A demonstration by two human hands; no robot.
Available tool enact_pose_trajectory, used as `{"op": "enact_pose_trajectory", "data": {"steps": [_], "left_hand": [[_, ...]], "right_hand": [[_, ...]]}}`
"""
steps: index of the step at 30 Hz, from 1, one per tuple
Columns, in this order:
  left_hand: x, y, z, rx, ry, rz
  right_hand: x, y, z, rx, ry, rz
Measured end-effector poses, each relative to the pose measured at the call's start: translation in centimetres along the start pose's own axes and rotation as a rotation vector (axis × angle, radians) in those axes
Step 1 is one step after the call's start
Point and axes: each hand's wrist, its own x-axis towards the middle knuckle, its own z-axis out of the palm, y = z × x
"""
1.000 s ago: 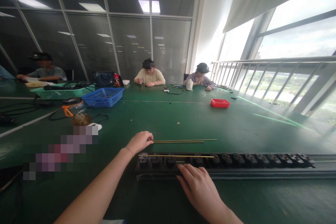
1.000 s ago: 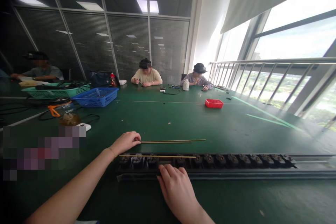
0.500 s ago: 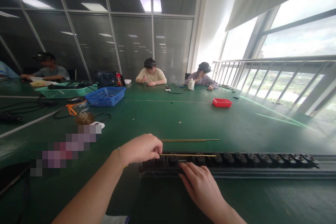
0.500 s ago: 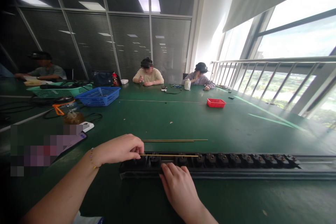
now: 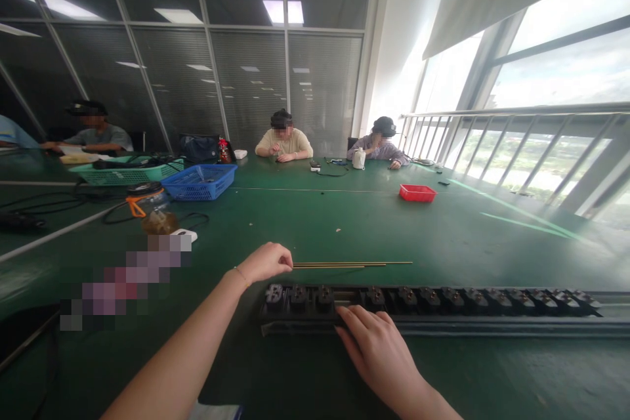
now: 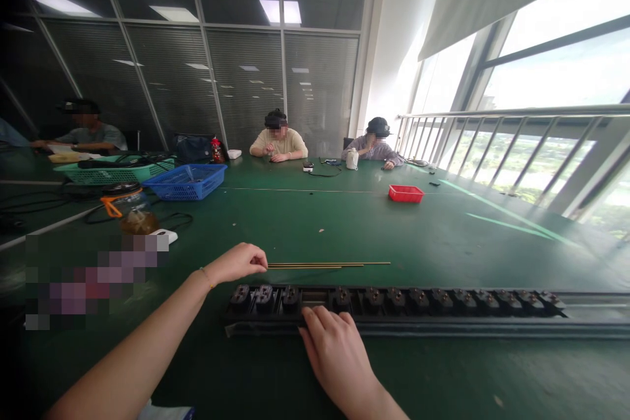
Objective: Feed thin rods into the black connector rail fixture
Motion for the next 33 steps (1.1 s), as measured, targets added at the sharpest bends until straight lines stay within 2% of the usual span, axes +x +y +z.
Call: {"op": "enact_pose_trajectory", "data": {"steps": [3,8,11,13,16,20,24,28,33], "left_hand": [[0.9,-1.2,1.9,0.002,0.055,-0.022],[1.0,-2.5,2.7,0.081,0.312,-0.098],[0.5,-3.9,2.9,0.107,0.470,-0.266],[0.2,-5.0,3.2,0.111,0.523,-0.427],[-0.2,-6.0,3.6,0.124,0.491,-0.561],[-0.3,-5.8,3.9,0.174,0.439,-0.499],[-0.3,-5.4,4.0,0.183,0.445,-0.443],[-0.3,-5.6,4.1,0.176,0.447,-0.422],[-0.2,-5.9,4.1,0.142,0.437,-0.457]], "right_hand": [[0.0,0.0,0.1,-0.007,0.008,-0.006],[0.0,0.0,0.0,-0.028,0.031,-0.017],[0.1,0.1,0.0,-0.046,0.037,-0.032],[0.3,0.3,0.0,-0.060,0.037,-0.038],[0.5,0.5,0.0,-0.069,0.038,-0.043],[0.8,0.8,0.0,-0.065,0.030,-0.065],[0.2,2.0,-0.6,-0.046,-0.011,-0.040],[-2.0,5.5,-2.1,-0.011,-0.043,0.048],[-6.1,12.3,-5.2,0.040,-0.148,0.261]]}}
